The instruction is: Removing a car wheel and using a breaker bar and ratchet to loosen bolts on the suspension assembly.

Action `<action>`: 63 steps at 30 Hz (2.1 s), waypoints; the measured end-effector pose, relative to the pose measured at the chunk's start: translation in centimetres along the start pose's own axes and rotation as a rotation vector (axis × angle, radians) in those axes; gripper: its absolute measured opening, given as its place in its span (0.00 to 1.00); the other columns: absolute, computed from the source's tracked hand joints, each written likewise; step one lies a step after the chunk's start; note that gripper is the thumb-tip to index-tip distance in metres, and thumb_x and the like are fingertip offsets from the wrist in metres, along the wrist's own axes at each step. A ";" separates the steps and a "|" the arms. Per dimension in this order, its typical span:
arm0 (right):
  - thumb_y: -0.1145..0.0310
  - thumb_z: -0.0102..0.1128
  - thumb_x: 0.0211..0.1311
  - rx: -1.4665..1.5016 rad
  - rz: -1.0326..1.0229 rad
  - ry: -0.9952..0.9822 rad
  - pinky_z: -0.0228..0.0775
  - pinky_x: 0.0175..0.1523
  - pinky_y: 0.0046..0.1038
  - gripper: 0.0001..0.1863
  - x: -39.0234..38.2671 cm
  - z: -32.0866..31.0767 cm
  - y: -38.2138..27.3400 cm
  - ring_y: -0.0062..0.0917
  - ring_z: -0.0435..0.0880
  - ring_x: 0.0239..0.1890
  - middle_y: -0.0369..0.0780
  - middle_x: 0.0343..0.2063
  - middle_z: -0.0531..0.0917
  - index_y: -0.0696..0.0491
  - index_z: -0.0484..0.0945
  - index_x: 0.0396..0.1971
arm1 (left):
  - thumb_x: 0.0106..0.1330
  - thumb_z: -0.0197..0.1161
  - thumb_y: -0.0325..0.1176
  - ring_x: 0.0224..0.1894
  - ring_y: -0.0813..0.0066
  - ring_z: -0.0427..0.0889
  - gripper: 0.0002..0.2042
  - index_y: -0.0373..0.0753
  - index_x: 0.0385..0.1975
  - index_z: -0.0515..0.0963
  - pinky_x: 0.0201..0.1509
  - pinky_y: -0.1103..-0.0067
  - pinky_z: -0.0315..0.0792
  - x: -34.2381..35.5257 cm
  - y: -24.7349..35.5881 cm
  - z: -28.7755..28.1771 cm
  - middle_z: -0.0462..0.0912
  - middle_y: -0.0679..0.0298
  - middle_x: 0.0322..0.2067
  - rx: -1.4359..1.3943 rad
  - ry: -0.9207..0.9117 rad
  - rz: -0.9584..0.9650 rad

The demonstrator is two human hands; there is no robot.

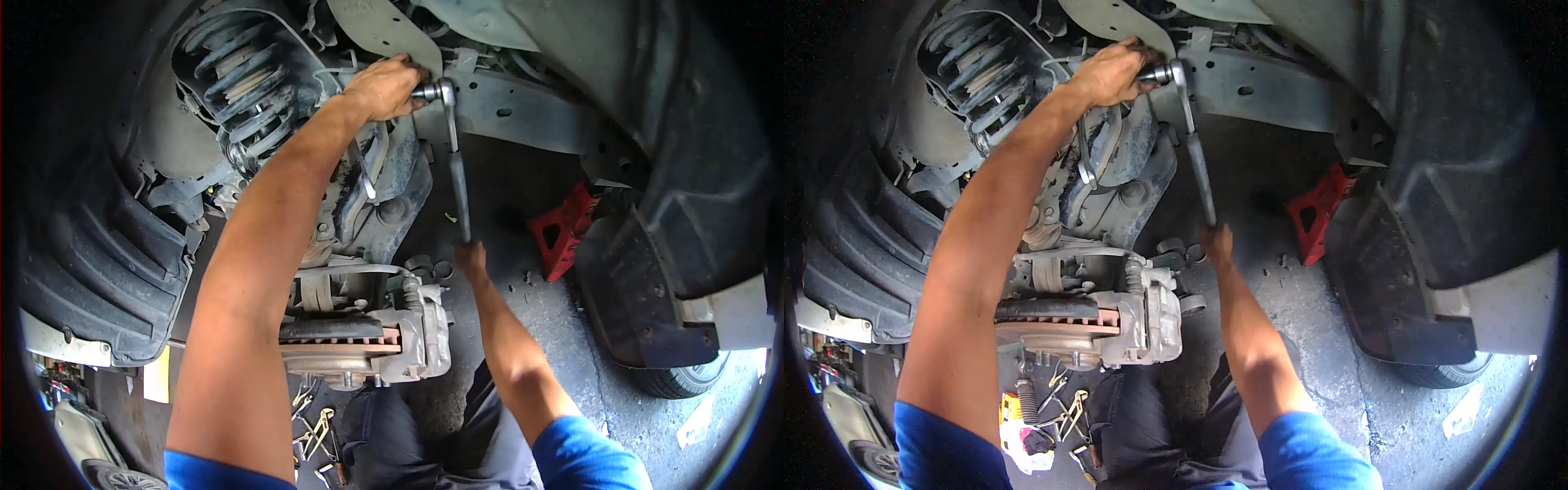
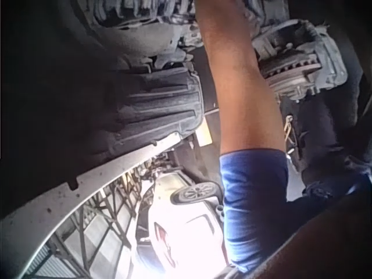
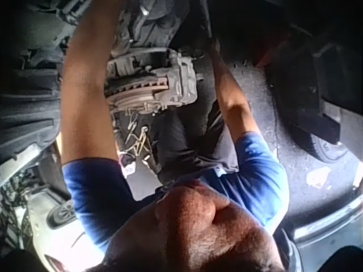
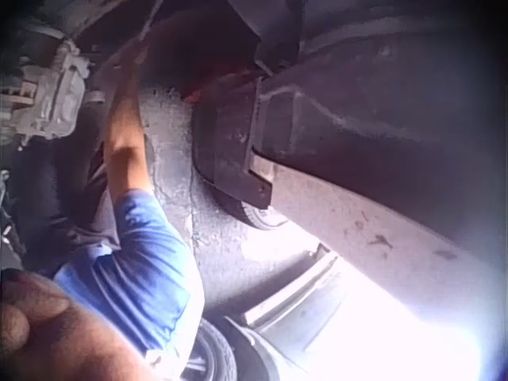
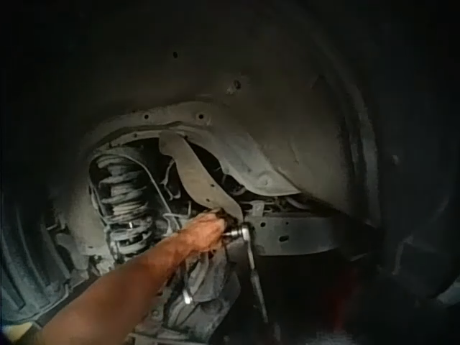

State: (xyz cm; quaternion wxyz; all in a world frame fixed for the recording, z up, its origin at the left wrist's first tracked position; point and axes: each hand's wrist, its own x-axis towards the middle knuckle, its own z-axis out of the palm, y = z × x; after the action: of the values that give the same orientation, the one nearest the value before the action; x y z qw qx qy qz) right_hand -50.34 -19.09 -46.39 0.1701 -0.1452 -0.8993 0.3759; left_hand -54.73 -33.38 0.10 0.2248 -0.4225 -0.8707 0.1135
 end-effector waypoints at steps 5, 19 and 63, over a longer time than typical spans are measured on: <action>0.36 0.60 0.50 0.152 0.249 -0.027 0.74 0.39 0.41 0.36 7.5 1.9 -8.7 0.46 0.84 0.39 0.54 0.29 0.83 0.61 0.82 0.31 | 0.56 0.65 0.39 0.53 0.57 0.73 0.14 0.37 0.38 0.79 0.59 0.66 0.69 -2.7 -2.3 1.3 0.79 0.52 0.40 0.023 0.027 -0.016; 0.47 0.64 0.54 0.513 0.118 -0.189 0.59 0.22 0.35 0.29 -4.6 -2.3 -8.3 0.20 0.64 0.16 0.37 0.10 0.68 0.57 0.68 0.10 | 0.57 0.64 0.35 0.56 0.59 0.72 0.31 0.59 0.62 0.64 0.65 0.67 0.67 -3.4 -1.9 1.5 0.79 0.60 0.48 0.081 0.005 0.021; 0.57 0.64 0.57 0.755 0.180 -0.360 0.51 0.18 0.27 0.17 -2.1 4.1 -4.1 0.17 0.59 0.11 0.30 0.09 0.65 0.52 0.78 0.15 | 0.47 0.71 0.29 0.67 0.62 0.60 0.42 0.47 0.63 0.54 0.65 0.69 0.67 -21.7 6.6 -4.7 0.55 0.65 0.68 -0.247 -0.055 -0.307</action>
State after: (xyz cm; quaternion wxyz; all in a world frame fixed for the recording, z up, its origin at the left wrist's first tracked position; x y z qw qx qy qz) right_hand -50.70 -25.28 -46.50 0.0183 -0.0827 -0.6978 0.7113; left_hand -36.14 -46.36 -4.82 0.1619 -0.3057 -0.9381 -0.0181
